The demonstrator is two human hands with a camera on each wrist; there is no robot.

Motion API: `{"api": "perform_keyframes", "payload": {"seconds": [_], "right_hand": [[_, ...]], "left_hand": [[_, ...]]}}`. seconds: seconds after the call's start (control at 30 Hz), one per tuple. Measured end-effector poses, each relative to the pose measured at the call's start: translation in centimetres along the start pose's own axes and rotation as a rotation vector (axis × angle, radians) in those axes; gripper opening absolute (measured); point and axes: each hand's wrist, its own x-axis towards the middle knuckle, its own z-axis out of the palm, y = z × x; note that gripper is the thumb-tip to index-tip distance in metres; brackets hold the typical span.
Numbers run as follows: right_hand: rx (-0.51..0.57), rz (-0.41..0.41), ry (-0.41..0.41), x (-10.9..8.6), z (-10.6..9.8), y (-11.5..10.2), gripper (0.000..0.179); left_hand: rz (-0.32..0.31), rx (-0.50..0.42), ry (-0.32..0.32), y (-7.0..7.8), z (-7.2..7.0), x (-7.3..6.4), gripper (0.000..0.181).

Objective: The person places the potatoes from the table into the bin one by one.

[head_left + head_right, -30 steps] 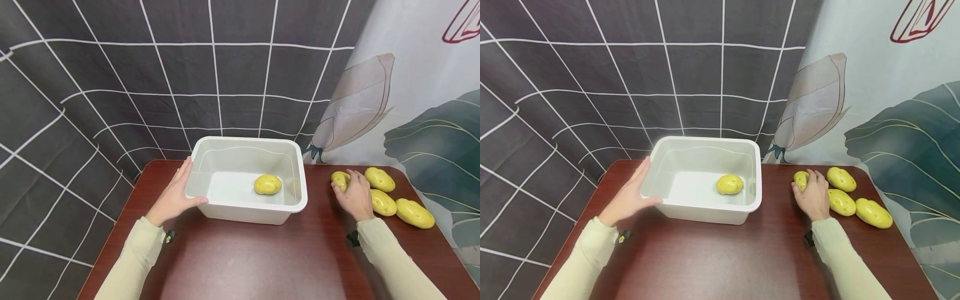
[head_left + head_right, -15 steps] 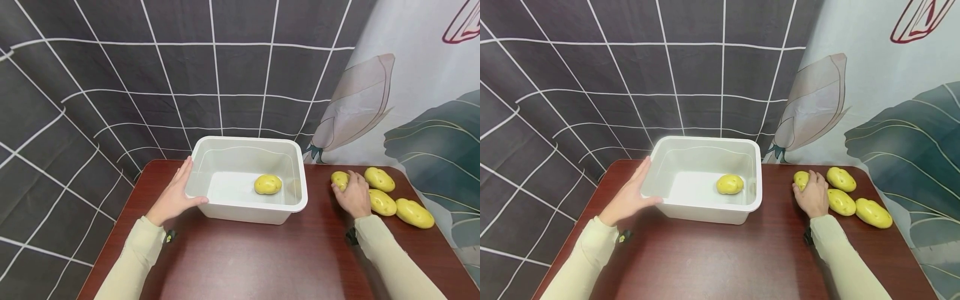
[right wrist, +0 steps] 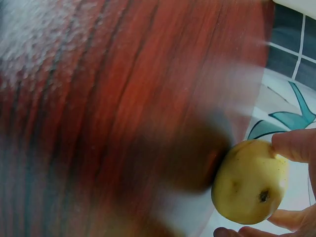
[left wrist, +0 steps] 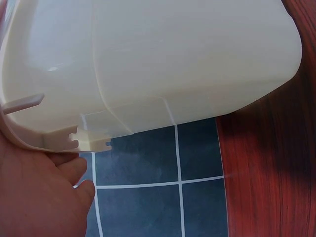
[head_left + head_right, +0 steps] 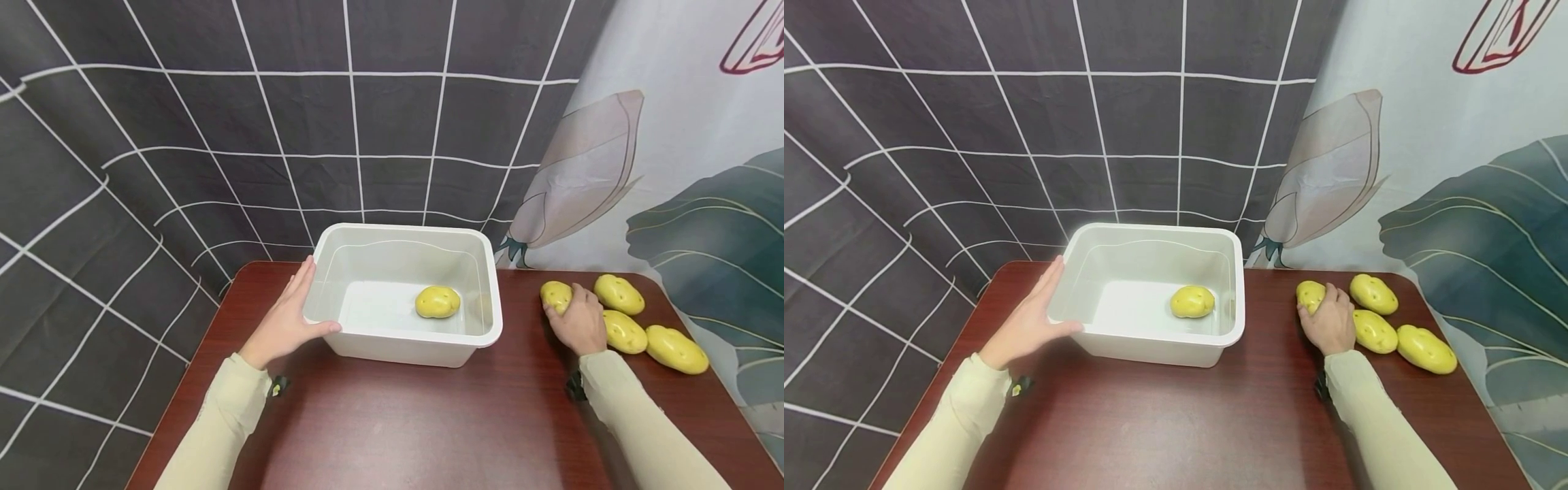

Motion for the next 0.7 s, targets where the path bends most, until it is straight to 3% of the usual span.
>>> {"api": "perform_keyframes", "payload": {"seconds": [0.4,0.7], "right_hand": [[-0.001,-0.012,-0.058,0.07,0.02,0.72,0.077],[0.021,-0.043,-0.051,0.11,0.11,0.97,0.073]], "left_hand": [[-0.001,-0.006,-0.002,-0.02,0.0,-0.07,0.12],[-0.002,-0.008,0.001,0.08,-0.03,-0.09,0.119]]}}
